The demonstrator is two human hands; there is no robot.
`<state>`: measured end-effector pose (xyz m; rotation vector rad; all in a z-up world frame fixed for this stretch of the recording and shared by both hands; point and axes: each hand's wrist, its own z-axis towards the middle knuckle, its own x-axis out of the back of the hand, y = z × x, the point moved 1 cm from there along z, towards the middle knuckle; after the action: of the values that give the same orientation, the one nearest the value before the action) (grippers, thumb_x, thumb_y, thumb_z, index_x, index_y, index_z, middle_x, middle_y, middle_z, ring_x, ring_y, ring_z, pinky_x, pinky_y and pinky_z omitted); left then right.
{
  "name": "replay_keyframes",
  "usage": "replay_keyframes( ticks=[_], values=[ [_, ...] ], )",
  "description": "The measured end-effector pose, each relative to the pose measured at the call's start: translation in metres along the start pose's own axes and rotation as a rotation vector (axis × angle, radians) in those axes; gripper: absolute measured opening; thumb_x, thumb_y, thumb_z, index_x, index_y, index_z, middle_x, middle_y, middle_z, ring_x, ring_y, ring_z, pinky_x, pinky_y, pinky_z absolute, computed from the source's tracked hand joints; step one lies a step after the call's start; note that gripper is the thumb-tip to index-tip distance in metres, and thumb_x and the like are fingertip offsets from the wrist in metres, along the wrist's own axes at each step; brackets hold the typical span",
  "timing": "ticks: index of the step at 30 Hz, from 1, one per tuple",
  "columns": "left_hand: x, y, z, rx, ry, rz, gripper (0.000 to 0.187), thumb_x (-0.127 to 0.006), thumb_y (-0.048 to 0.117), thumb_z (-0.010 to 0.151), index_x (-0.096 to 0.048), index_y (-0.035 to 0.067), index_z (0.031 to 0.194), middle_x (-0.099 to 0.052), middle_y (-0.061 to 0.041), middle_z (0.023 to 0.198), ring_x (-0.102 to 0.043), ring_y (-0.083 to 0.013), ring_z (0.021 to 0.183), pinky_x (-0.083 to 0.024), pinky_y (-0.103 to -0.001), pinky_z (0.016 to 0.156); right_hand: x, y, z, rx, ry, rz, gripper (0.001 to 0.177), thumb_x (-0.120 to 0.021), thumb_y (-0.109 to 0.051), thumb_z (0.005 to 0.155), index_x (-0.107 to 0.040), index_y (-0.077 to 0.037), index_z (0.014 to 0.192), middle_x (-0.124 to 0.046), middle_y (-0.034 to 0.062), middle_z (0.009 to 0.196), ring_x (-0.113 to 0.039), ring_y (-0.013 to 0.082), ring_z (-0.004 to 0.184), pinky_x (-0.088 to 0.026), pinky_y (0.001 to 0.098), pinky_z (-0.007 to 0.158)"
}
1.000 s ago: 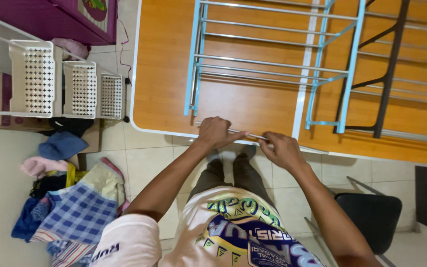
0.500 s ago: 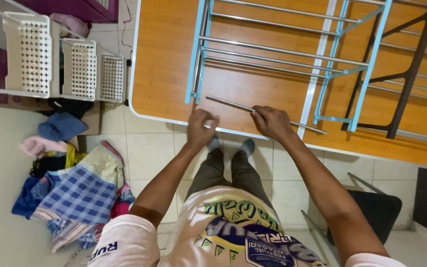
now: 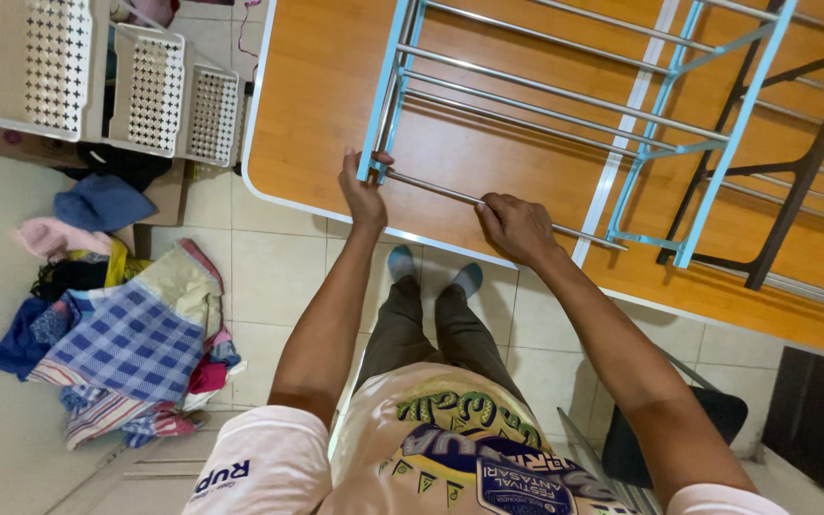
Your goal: The person inserts multiple metal rods into the slots of a light blue drying rack frame placed on a table. They handle each rod individually, aligning and pushing it into place to form the rack's shelves.
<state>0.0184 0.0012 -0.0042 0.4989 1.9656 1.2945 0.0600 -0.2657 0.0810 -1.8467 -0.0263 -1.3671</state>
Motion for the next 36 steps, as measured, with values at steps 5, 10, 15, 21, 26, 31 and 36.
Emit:
replay_keyframes(
  ticks=[5, 10, 15, 21, 26, 31, 36],
  values=[
    [-0.008, -0.012, 0.011, 0.064, 0.040, -0.018, 0.056, -0.039, 0.046, 0.106, -0.052, 0.007, 0.069, -0.055, -0.010, 0.062, -0.055, -0.0190, 0.061, -0.039, -0.032, 0.056, -0.001, 0.001, 0.002, 0.019, -0.003, -0.008, 0.028, -0.058, -0.029, 0.104, -0.069, -0.007, 0.091, -0.072, 0.0119, 0.082, -0.067, 0.0365, 0.072, -0.052, 0.0487, 0.061],
    [-0.009, -0.026, 0.019, -0.026, 0.012, -0.116, 0.044, -0.050, 0.034, 0.106, -0.049, 0.008, 0.071, -0.042, -0.004, 0.057, -0.047, -0.0183, 0.058, -0.040, -0.033, 0.060, -0.005, 0.002, 0.003, 0.027, 0.008, -0.033, 0.028, -0.058, -0.030, 0.104, -0.068, -0.007, 0.090, -0.071, 0.0129, 0.078, -0.066, 0.0371, 0.067, -0.052, 0.0494, 0.060],
    [-0.006, -0.026, 0.021, -0.013, 0.002, -0.135, 0.040, -0.051, 0.031, 0.106, -0.047, 0.010, 0.072, -0.039, -0.004, 0.056, -0.046, -0.0185, 0.059, -0.040, -0.033, 0.062, -0.004, 0.001, 0.006, 0.020, 0.007, -0.050, 0.029, -0.058, -0.030, 0.104, -0.068, -0.006, 0.090, -0.071, 0.0140, 0.077, -0.065, 0.0377, 0.067, -0.051, 0.0496, 0.059],
    [-0.006, -0.020, 0.021, 0.033, 0.018, -0.168, 0.044, -0.051, 0.028, 0.106, -0.046, 0.009, 0.067, -0.040, -0.004, 0.055, -0.046, -0.0201, 0.060, -0.041, -0.035, 0.064, -0.002, 0.000, 0.005, 0.019, 0.001, -0.020, 0.029, -0.059, -0.029, 0.104, -0.066, -0.005, 0.089, -0.070, 0.0143, 0.078, -0.066, 0.0374, 0.070, -0.051, 0.0490, 0.062],
    [-0.007, -0.023, 0.021, 0.005, 0.009, -0.175, 0.044, -0.051, 0.027, 0.107, -0.045, 0.010, 0.067, -0.040, -0.005, 0.055, -0.045, -0.0198, 0.059, -0.043, -0.035, 0.066, -0.005, 0.003, 0.005, 0.042, 0.019, -0.038, 0.027, -0.059, -0.028, 0.104, -0.066, -0.006, 0.090, -0.070, 0.0140, 0.078, -0.066, 0.0375, 0.069, -0.051, 0.0493, 0.061],
    [-0.004, -0.025, 0.022, 0.012, 0.005, -0.160, 0.043, -0.048, 0.027, 0.108, -0.045, 0.010, 0.068, -0.040, -0.004, 0.056, -0.045, -0.0200, 0.060, -0.043, -0.035, 0.066, -0.007, 0.004, 0.005, 0.064, 0.031, -0.045, 0.026, -0.059, -0.027, 0.104, -0.066, -0.006, 0.090, -0.069, 0.0140, 0.077, -0.065, 0.0371, 0.068, -0.051, 0.0491, 0.059],
    [-0.002, -0.030, 0.024, 0.002, -0.005, -0.179, 0.042, -0.048, 0.026, 0.108, -0.045, 0.009, 0.070, -0.039, -0.004, 0.057, -0.045, -0.0194, 0.061, -0.043, -0.035, 0.066, -0.009, 0.002, 0.006, 0.084, 0.043, -0.044, 0.024, -0.059, -0.026, 0.104, -0.065, -0.007, 0.090, -0.067, 0.0137, 0.076, -0.065, 0.0369, 0.068, -0.050, 0.0493, 0.059]
  ],
)
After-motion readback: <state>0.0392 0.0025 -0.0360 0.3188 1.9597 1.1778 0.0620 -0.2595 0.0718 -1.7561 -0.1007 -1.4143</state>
